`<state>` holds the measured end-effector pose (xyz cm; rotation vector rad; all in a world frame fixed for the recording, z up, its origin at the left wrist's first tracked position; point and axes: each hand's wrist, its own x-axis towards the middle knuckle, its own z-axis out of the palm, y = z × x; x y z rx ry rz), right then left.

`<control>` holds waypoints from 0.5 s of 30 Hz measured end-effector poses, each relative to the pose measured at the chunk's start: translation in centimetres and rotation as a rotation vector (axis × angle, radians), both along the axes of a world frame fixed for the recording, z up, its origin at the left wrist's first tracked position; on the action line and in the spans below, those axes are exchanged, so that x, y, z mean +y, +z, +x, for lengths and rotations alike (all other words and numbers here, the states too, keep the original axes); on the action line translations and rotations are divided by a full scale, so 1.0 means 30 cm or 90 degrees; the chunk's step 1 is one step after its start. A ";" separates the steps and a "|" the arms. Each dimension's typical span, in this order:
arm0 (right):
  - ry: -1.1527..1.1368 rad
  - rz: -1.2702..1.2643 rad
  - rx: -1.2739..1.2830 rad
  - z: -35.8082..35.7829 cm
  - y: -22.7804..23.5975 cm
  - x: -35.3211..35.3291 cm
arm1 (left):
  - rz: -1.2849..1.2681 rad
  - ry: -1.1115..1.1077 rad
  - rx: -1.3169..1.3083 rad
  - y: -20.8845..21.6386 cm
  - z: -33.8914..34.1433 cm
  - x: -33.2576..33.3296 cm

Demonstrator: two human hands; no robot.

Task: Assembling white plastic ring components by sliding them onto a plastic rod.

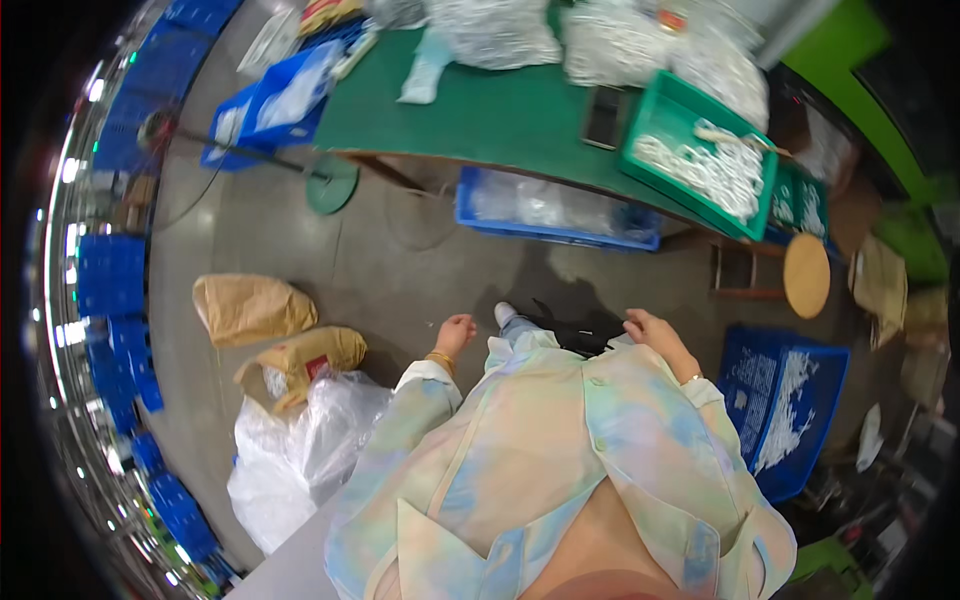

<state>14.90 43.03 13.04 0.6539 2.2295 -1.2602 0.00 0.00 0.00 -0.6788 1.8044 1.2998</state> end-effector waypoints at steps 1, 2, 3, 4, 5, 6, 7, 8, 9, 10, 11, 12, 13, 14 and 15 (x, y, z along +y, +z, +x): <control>0.014 -0.016 0.028 0.040 -0.005 -0.003 | -0.006 -0.018 0.044 0.041 -0.073 0.032; 0.028 -0.031 0.058 0.061 -0.007 0.004 | -0.012 -0.036 0.089 0.093 -0.156 0.080; 0.046 0.007 0.024 0.275 -0.024 0.313 | 0.045 0.002 0.078 -0.037 0.078 0.407; 0.015 0.002 0.030 0.325 -0.048 0.340 | 0.049 -0.007 0.107 -0.014 0.019 0.478; -0.002 0.011 0.019 0.421 -0.045 0.455 | 0.081 -0.046 0.125 0.001 0.030 0.648; 0.006 0.032 0.026 0.522 -0.102 0.582 | 0.111 -0.100 0.142 0.053 0.017 0.810; 0.019 0.112 -0.008 0.568 -0.077 0.643 | 0.121 -0.061 0.120 0.104 0.041 0.935; 0.036 0.164 -0.048 0.645 -0.104 0.712 | 0.142 -0.029 0.096 0.164 0.070 1.095; 0.063 0.224 -0.083 0.690 -0.131 0.807 | 0.144 -0.044 0.097 0.219 0.070 1.229; 0.055 0.229 -0.083 0.690 -0.117 0.897 | 0.200 -0.070 0.065 0.254 0.077 1.367; 0.022 0.195 0.004 0.668 -0.107 0.973 | 0.258 -0.092 0.035 0.295 0.082 1.489; -0.011 0.159 0.088 0.639 -0.086 1.027 | 0.262 -0.097 0.033 0.340 0.096 1.587; 0.019 0.163 0.057 0.563 -0.037 1.091 | 0.280 -0.096 0.031 0.377 0.100 1.672; 0.050 0.171 0.026 0.482 0.021 1.149 | 0.301 -0.093 0.030 0.398 0.098 1.752; 0.051 0.180 0.028 0.429 0.037 1.179 | 0.310 -0.093 0.033 0.399 0.095 1.814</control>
